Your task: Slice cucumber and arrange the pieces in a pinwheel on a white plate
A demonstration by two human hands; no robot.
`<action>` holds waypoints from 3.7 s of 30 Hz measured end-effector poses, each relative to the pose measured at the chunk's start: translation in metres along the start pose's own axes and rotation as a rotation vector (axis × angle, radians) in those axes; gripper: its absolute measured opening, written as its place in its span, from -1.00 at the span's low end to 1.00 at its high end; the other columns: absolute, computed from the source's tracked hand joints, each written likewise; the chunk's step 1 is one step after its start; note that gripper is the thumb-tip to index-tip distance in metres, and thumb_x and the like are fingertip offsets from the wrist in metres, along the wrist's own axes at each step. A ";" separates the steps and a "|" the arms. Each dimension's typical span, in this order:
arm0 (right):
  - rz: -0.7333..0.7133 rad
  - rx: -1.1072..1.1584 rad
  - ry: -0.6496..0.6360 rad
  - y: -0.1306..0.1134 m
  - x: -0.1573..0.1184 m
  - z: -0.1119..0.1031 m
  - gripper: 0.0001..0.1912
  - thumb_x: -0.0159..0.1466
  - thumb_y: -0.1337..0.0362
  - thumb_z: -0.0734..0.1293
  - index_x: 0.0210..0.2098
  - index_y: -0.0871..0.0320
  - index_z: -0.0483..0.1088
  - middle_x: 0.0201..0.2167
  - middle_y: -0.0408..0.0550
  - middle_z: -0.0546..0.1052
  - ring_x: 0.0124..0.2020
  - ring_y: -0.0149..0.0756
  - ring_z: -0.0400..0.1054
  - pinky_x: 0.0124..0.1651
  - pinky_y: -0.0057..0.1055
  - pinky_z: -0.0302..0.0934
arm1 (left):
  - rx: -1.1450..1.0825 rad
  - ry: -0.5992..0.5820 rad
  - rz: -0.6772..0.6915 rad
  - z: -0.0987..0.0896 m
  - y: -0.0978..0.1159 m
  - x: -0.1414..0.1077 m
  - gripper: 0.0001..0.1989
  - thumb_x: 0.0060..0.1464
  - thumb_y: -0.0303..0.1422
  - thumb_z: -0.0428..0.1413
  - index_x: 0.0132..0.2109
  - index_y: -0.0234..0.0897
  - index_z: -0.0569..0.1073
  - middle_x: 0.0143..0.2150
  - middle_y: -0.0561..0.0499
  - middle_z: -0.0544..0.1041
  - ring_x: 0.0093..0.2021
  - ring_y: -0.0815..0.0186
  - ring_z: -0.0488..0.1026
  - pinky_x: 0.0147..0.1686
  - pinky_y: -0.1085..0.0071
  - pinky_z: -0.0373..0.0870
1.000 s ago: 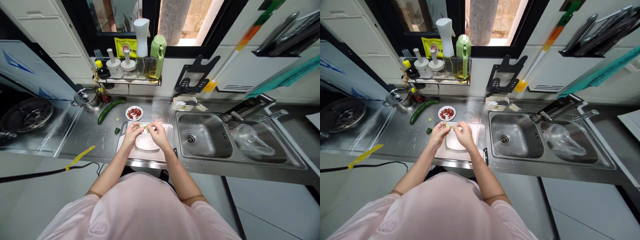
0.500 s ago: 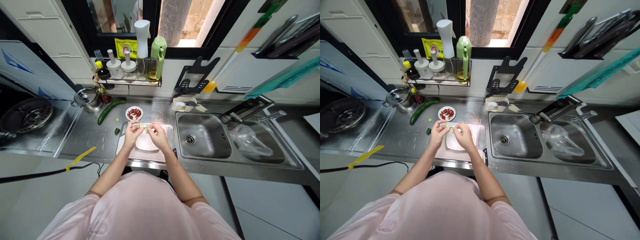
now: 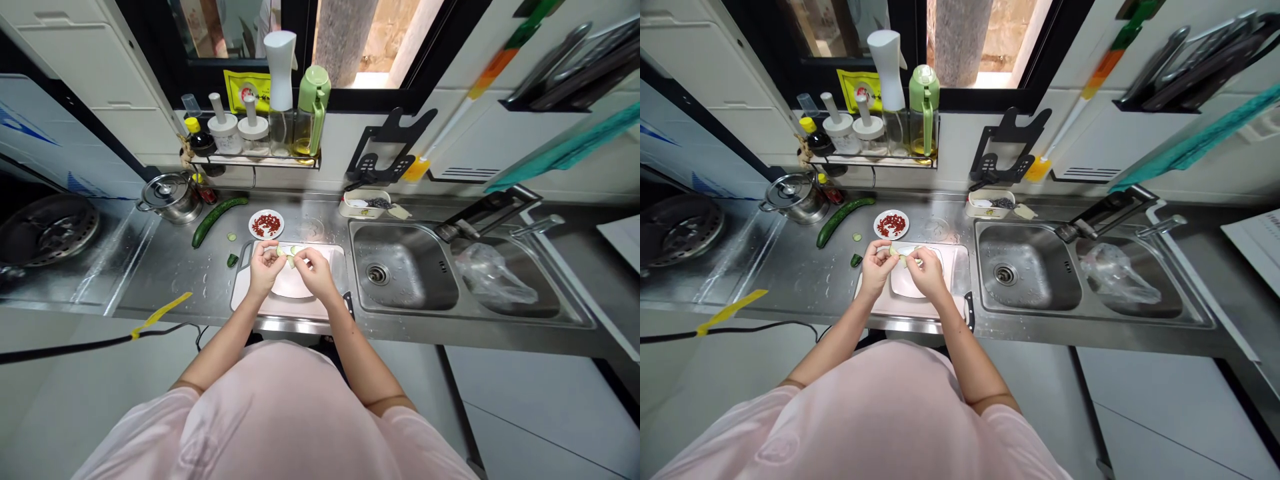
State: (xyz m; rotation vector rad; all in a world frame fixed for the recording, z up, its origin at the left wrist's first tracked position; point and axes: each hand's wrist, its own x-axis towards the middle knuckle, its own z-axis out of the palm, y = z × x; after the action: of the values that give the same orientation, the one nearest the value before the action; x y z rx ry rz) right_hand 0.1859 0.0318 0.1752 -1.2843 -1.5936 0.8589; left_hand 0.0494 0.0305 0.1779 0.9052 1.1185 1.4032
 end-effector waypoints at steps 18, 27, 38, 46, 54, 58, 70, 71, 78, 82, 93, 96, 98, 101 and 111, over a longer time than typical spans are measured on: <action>0.114 0.127 -0.009 0.020 -0.004 0.009 -0.80 0.18 0.15 0.24 -0.44 0.14 0.38 -0.42 -0.11 0.46 -0.33 -0.34 0.32 -0.37 -0.47 0.16 | 0.074 0.017 0.068 -0.002 -0.018 0.002 -0.55 -0.16 -0.39 0.22 -0.04 -0.21 0.36 -0.41 0.10 0.43 -0.39 0.45 0.37 -0.28 0.54 0.27; 0.187 0.157 0.038 0.046 -0.001 0.013 -0.76 0.15 0.11 0.25 -0.43 0.18 0.37 -0.45 -0.12 0.47 -0.37 -0.37 0.32 -0.32 -0.48 0.17 | 0.079 -0.017 0.026 -0.007 -0.049 0.012 -0.59 -0.12 -0.33 0.22 -0.08 -0.28 0.35 -0.43 0.09 0.44 -0.41 0.46 0.39 -0.34 0.54 0.29; 0.229 -0.225 -0.113 0.109 0.028 0.017 -0.83 0.15 0.21 0.23 -0.44 0.16 0.38 -0.48 -0.18 0.47 -0.42 -0.41 0.30 -0.35 -0.53 0.08 | 0.429 0.001 0.029 -0.030 -0.116 0.052 -0.77 -0.15 -0.34 0.20 -0.27 -0.31 0.45 -0.40 0.04 0.46 -0.44 0.46 0.36 -0.35 0.52 0.31; 0.205 -0.461 -0.231 0.130 0.047 0.023 -0.83 0.20 0.25 0.20 -0.37 0.16 0.40 -0.39 -0.10 0.51 -0.38 -0.39 0.30 -0.33 -0.54 0.04 | 0.813 -0.012 -0.021 -0.034 -0.137 0.068 -0.81 -0.09 -0.30 0.15 -0.27 -0.25 0.48 -0.42 0.06 0.50 -0.41 0.40 0.41 -0.33 0.50 0.30; 0.239 -0.638 -0.320 0.143 0.060 0.027 -0.81 0.23 0.25 0.19 -0.29 0.16 0.42 -0.31 -0.03 0.52 -0.31 -0.34 0.32 -0.32 -0.53 0.03 | 1.112 -0.085 -0.019 -0.026 -0.130 0.075 -0.83 -0.03 -0.32 0.10 -0.23 -0.19 0.48 -0.37 0.05 0.53 -0.33 0.34 0.43 -0.32 0.48 0.23; 0.261 -0.702 -0.345 0.147 0.064 0.031 -0.79 0.24 0.24 0.18 -0.26 0.15 0.42 -0.30 -0.01 0.52 -0.32 -0.32 0.32 -0.36 -0.52 0.02 | 1.224 -0.114 -0.036 -0.021 -0.125 0.074 -0.83 0.01 -0.32 0.08 -0.21 -0.16 0.48 -0.34 0.04 0.54 -0.29 0.31 0.43 -0.31 0.46 0.22; 0.290 -0.818 -0.371 0.146 0.066 0.036 -0.77 0.26 0.22 0.17 -0.20 0.13 0.42 -0.24 0.03 0.52 -0.25 -0.28 0.36 -0.30 -0.49 0.07 | 1.350 -0.138 -0.059 -0.016 -0.121 0.074 -0.78 0.06 -0.31 0.05 -0.12 -0.13 0.43 -0.23 0.02 0.52 -0.19 0.28 0.41 -0.26 0.44 0.21; 0.291 -0.820 -0.370 0.145 0.066 0.036 -0.77 0.26 0.23 0.17 -0.20 0.13 0.42 -0.24 0.03 0.52 -0.25 -0.27 0.36 -0.29 -0.49 0.08 | 1.353 -0.136 -0.048 -0.016 -0.121 0.074 -0.78 0.06 -0.32 0.05 -0.11 -0.14 0.43 -0.23 0.01 0.52 -0.19 0.28 0.41 -0.26 0.44 0.21; 0.285 -0.820 -0.358 0.140 0.063 0.035 -0.75 0.28 0.21 0.18 -0.12 0.13 0.37 -0.23 0.05 0.51 -0.22 -0.23 0.37 -0.25 -0.45 0.09 | 1.351 -0.153 -0.002 -0.018 -0.121 0.072 -0.78 0.08 -0.30 0.04 -0.11 -0.16 0.45 -0.17 -0.02 0.47 -0.18 0.27 0.40 -0.24 0.43 0.22; 0.238 -0.813 -0.340 0.138 0.054 0.034 -0.72 0.30 0.22 0.14 -0.04 0.10 0.32 -0.17 0.03 0.50 -0.17 -0.23 0.35 -0.21 -0.44 0.08 | 1.355 -0.173 0.019 -0.019 -0.120 0.068 -0.77 0.10 -0.26 0.04 -0.10 -0.13 0.47 -0.11 -0.03 0.43 -0.15 0.28 0.38 -0.21 0.43 0.22; 0.129 -0.868 -0.392 0.135 0.044 0.031 -0.74 0.30 0.34 0.11 -0.09 0.10 0.33 -0.17 0.04 0.48 -0.11 -0.23 0.28 -0.18 -0.43 0.06 | 1.380 -0.196 0.043 -0.019 -0.124 0.067 -0.78 0.10 -0.30 0.03 -0.13 -0.08 0.50 -0.13 -0.01 0.42 -0.15 0.27 0.37 -0.26 0.43 0.22; 0.158 -0.862 -0.412 0.133 0.045 0.030 -0.73 0.31 0.34 0.10 -0.07 0.10 0.33 -0.15 0.04 0.47 -0.09 -0.22 0.27 -0.16 -0.42 0.06 | 1.371 -0.206 0.030 -0.019 -0.124 0.067 -0.79 0.11 -0.30 0.03 -0.13 -0.07 0.50 -0.12 0.00 0.42 -0.14 0.28 0.37 -0.24 0.43 0.22; 0.161 -0.859 -0.412 0.132 0.044 0.029 -0.73 0.31 0.35 0.10 -0.06 0.09 0.32 -0.15 0.04 0.47 -0.09 -0.22 0.27 -0.16 -0.42 0.06 | 1.359 -0.212 0.031 -0.020 -0.124 0.066 -0.79 0.11 -0.30 0.03 -0.13 -0.06 0.51 -0.13 0.00 0.42 -0.15 0.28 0.37 -0.24 0.43 0.22; 0.144 -0.844 -0.393 0.131 0.042 0.029 -0.72 0.30 0.35 0.10 -0.05 0.10 0.31 -0.13 0.04 0.46 -0.09 -0.21 0.26 -0.16 -0.41 0.06 | 1.339 -0.203 0.046 -0.020 -0.124 0.067 -0.78 0.11 -0.28 0.03 -0.11 -0.06 0.50 -0.12 0.00 0.42 -0.15 0.28 0.38 -0.23 0.43 0.22; 0.162 -0.879 -0.345 0.126 0.024 0.042 -0.72 0.34 0.22 0.09 -0.04 0.10 0.30 -0.13 0.02 0.46 -0.10 -0.22 0.27 -0.14 -0.40 0.09 | 1.373 -0.179 0.082 -0.018 -0.126 0.069 -0.75 0.13 -0.24 0.01 -0.10 -0.11 0.50 -0.12 -0.06 0.41 -0.11 0.23 0.35 -0.22 0.40 0.23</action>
State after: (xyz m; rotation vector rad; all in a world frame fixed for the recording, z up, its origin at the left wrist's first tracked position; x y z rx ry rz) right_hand 0.1904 0.0837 0.0507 -1.9607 -2.2974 0.4784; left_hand 0.0572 0.0939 0.0481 1.9636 1.9002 0.4077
